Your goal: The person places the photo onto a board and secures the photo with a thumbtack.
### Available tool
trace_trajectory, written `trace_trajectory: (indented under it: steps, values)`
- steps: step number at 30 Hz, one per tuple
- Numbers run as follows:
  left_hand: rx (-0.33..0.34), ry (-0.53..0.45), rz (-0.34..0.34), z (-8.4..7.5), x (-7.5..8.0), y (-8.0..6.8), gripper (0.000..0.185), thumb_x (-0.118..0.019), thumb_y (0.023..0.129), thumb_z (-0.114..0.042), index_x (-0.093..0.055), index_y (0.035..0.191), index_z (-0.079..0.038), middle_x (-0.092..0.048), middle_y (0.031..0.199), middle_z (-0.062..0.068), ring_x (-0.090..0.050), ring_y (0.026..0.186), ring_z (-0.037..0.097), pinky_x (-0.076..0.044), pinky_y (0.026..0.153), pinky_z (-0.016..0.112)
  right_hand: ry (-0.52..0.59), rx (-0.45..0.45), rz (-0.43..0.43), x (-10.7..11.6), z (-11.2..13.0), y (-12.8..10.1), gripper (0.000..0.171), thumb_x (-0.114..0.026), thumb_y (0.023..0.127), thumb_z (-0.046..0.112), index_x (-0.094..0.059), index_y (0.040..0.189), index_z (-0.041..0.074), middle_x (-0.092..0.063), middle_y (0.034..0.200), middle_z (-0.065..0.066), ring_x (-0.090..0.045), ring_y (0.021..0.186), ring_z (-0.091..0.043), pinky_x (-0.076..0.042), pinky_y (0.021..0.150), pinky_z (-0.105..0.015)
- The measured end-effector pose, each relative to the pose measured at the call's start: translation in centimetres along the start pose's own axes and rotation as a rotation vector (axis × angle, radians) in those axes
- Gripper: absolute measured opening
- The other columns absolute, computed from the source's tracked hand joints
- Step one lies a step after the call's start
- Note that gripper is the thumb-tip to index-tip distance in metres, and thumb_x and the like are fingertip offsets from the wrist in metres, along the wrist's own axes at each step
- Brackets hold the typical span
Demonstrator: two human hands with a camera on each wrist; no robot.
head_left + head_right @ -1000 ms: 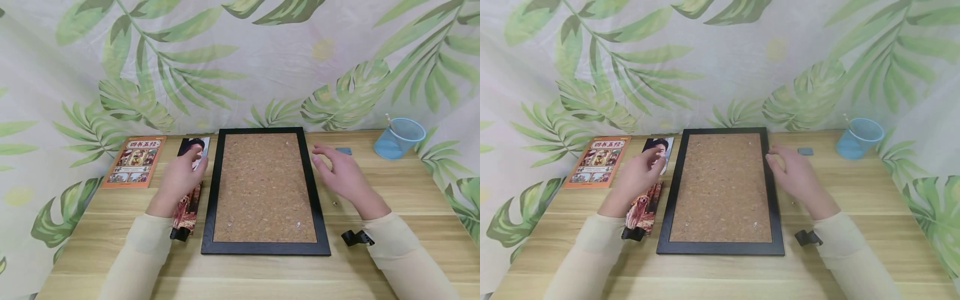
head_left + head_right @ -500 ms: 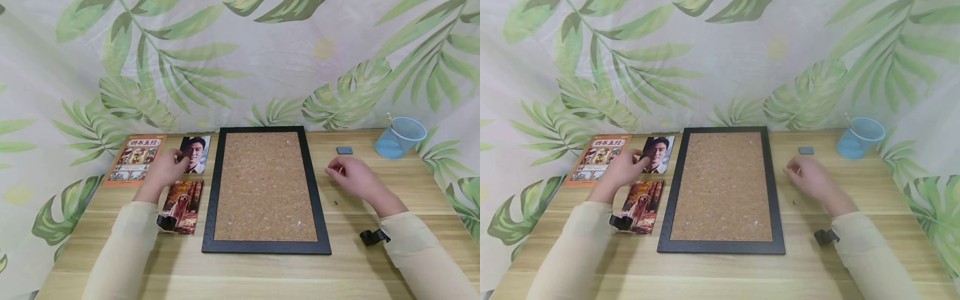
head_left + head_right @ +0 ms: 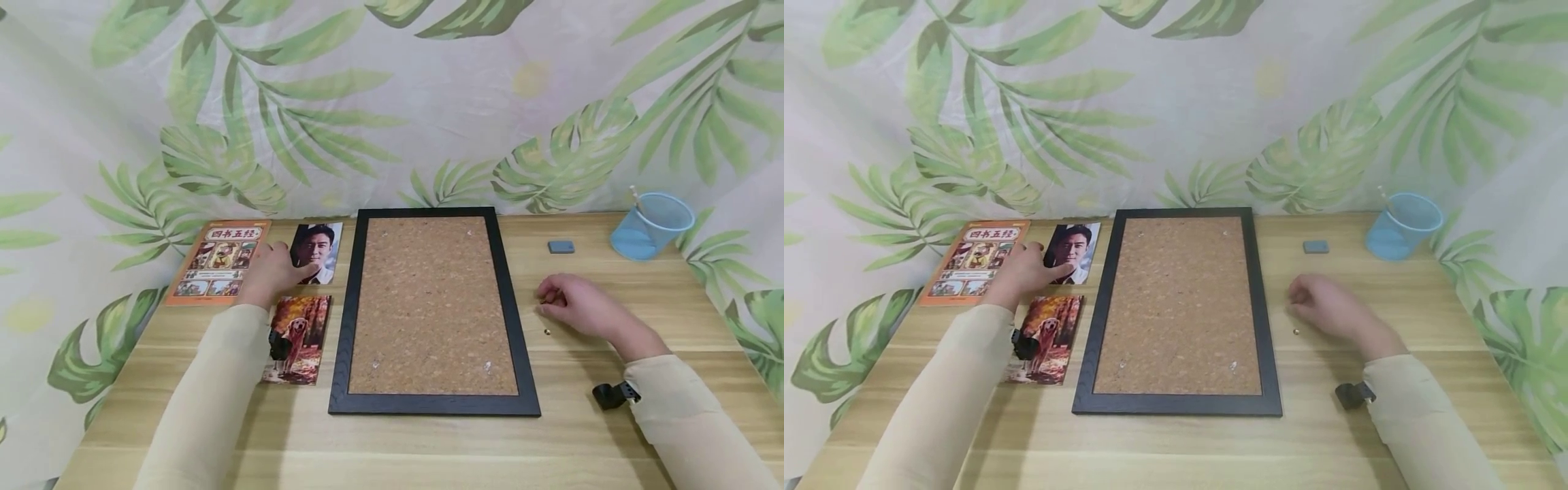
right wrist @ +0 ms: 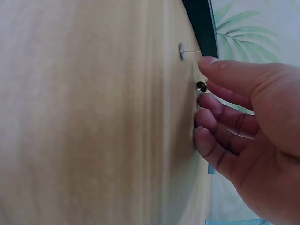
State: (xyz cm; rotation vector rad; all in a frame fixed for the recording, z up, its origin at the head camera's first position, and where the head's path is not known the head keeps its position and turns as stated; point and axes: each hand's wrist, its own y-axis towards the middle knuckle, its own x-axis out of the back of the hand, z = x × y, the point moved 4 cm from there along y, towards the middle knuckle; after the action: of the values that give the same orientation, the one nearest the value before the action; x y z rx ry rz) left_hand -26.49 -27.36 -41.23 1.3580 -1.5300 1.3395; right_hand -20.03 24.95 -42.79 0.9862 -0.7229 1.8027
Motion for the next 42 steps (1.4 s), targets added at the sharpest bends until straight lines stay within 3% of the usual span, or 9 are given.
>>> trace_trajectory:
  steps: [4, 7, 12, 19, 22, 25, 31, 38, 42]
  values:
    - [0.031, 0.015, 0.014, 0.1, -0.4, 0.5, 0.099, -0.059, 0.085, -0.059, -0.022, 0.143, 0.012, -0.024, 0.139, 0.041, -0.033, 0.122, 0.055, -0.035, 0.096, 0.063, -0.022, 0.02, -0.006, -0.2, 0.1, 0.0, 0.012, -0.069, 0.086, 0.012, -0.067, 0.096, 0.006, -0.062, 0.084, 0.001, -0.055, 0.076, -0.012, -0.046, 0.069, -0.031]
    - [0.036, -0.03, -0.019, 0.3, -0.4, 0.9, 0.096, -0.063, 0.085, -0.052, -0.021, 0.145, 0.011, -0.028, 0.14, 0.039, -0.037, 0.122, 0.053, -0.035, 0.097, 0.061, -0.041, 0.02, -0.008, -0.3, 0.1, 0.0, 0.007, -0.067, 0.087, 0.01, -0.069, 0.093, 0.008, -0.062, 0.081, 0.002, -0.054, 0.074, -0.012, -0.046, 0.067, -0.03]
    - [-0.039, -0.16, -0.083, 0.9, -0.4, 1.3, 0.081, -0.062, 0.091, -0.031, -0.017, 0.147, 0.008, -0.033, 0.14, 0.035, -0.038, 0.125, 0.049, -0.033, 0.102, 0.059, -0.065, 0.01, -0.017, -0.3, 0.2, -0.1, 0.005, -0.066, 0.088, 0.009, -0.069, 0.091, 0.008, -0.063, 0.08, 0.002, -0.054, 0.072, -0.012, -0.046, 0.067, -0.031]
    - [-0.156, -0.41, -0.133, 1.5, 0.0, 0.4, 0.078, -0.062, 0.092, -0.023, -0.014, 0.152, -0.007, -0.047, 0.119, 0.025, -0.055, 0.095, 0.037, -0.046, 0.075, 0.049, -0.074, 0.001, -0.013, -0.2, 0.6, -0.2, 0.005, -0.063, 0.09, 0.01, -0.068, 0.09, 0.008, -0.063, 0.081, 0.001, -0.054, 0.072, -0.012, -0.046, 0.066, -0.032]
    - [-0.185, -0.533, -0.122, 1.3, 0.3, -0.2, 0.075, -0.062, 0.093, -0.023, -0.016, 0.152, -0.016, -0.041, 0.128, 0.02, -0.058, 0.08, 0.038, -0.05, 0.065, 0.047, -0.061, -0.009, -0.016, 0.0, 0.9, -0.3, 0.006, -0.062, 0.091, 0.01, -0.068, 0.091, 0.007, -0.064, 0.082, 0.0, -0.055, 0.073, -0.012, -0.046, 0.067, -0.033]
    - [-0.207, -0.671, -0.084, 0.7, 0.4, -0.6, 0.073, -0.061, 0.094, -0.022, -0.017, 0.152, -0.022, -0.039, 0.135, 0.016, -0.06, 0.062, 0.037, -0.052, 0.055, 0.047, -0.045, -0.018, -0.027, 0.1, 1.0, -0.5, 0.007, -0.062, 0.092, 0.011, -0.068, 0.093, 0.007, -0.064, 0.083, 0.0, -0.055, 0.075, -0.013, -0.047, 0.069, -0.034]
    - [-0.269, -0.855, -0.059, -1.0, 0.8, -1.6, 0.065, -0.059, 0.094, -0.011, -0.026, 0.15, -0.019, -0.043, 0.131, 0.017, -0.055, 0.055, 0.021, -0.048, 0.05, 0.044, -0.045, -0.012, -0.085, 0.5, 0.9, -0.4, 0.009, -0.06, 0.093, 0.011, -0.067, 0.095, 0.005, -0.065, 0.082, -0.002, -0.056, 0.074, -0.014, -0.047, 0.068, -0.034]
    - [-0.319, -0.964, -0.016, -3.9, 1.4, -3.2, 0.055, -0.055, 0.092, -0.001, -0.036, 0.144, -0.008, -0.048, 0.112, 0.019, -0.052, 0.052, 0.018, -0.047, 0.048, 0.036, -0.056, 0.024, -0.143, 0.5, 0.7, -0.3, 0.016, -0.059, 0.094, 0.012, -0.07, 0.101, 0.003, -0.068, 0.095, -0.008, -0.061, 0.085, -0.02, -0.049, 0.075, -0.041]
    - [-0.329, -1.018, 0.012, -5.0, 0.6, -2.9, 0.052, -0.056, 0.092, -0.001, -0.041, 0.141, -0.012, -0.051, 0.107, 0.019, -0.051, 0.051, 0.018, -0.047, 0.047, 0.035, -0.043, 0.025, -0.165, 0.5, 0.7, -0.3, 0.012, -0.062, 0.093, 0.014, -0.07, 0.097, 0.006, -0.068, 0.092, -0.005, -0.059, 0.081, -0.018, -0.048, 0.073, -0.039]
